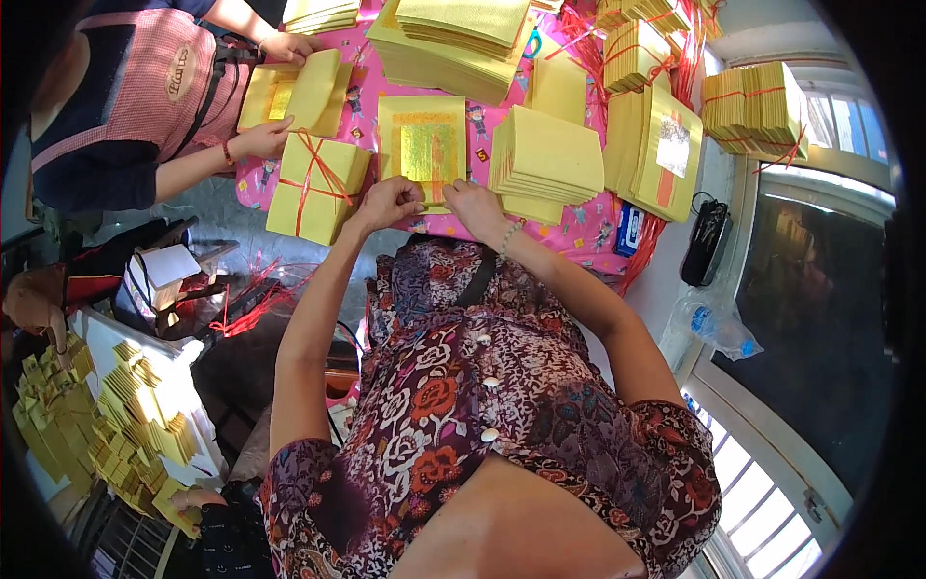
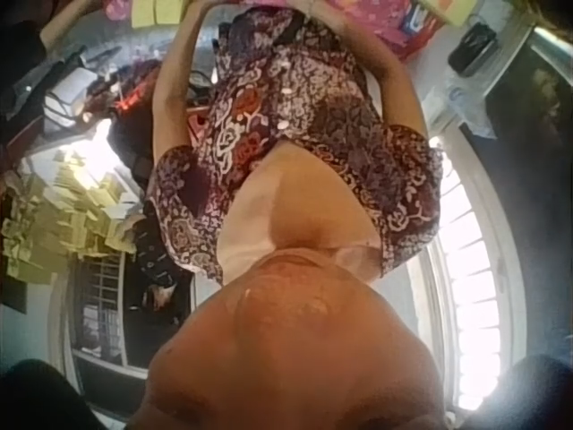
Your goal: Stacking and tying bundles of yellow joss paper with red string.
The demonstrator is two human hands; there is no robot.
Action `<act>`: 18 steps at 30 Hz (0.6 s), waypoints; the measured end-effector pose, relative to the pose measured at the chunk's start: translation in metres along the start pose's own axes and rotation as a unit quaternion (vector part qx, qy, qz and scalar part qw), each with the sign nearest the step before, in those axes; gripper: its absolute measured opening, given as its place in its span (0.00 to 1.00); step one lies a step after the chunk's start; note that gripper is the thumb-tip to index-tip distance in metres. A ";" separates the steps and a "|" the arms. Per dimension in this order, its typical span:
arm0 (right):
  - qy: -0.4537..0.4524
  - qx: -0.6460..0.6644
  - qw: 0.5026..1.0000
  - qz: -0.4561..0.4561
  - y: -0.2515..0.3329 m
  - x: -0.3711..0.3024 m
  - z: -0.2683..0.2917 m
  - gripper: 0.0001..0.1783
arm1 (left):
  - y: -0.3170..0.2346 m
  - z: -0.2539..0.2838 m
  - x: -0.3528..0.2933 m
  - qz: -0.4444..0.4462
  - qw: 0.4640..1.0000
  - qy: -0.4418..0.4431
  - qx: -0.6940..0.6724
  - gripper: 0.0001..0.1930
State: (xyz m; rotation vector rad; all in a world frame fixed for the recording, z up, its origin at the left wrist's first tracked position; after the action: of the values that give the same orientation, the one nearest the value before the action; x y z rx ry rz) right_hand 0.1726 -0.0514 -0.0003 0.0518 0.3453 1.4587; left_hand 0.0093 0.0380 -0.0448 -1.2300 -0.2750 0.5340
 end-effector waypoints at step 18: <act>0.020 0.004 1.000 0.020 -0.001 0.005 -0.001 0.15 | -0.018 0.001 -0.002 -0.084 0.980 0.025 0.176 0.19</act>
State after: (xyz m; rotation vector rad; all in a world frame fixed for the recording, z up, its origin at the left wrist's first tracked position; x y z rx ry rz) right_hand 0.1735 -0.0468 -0.0027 0.0369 0.3853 1.4988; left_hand 0.0113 0.0338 -0.0270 -0.8652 -0.2284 0.3856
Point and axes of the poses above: each hand's wrist, its own x-axis towards the middle knuckle, its own z-axis out of the back of the hand, y = z × x, the point moved 3 cm from there along x, towards the middle knuckle, and after that the axes turned 15 degrees about -z, right-handed, at the moved point
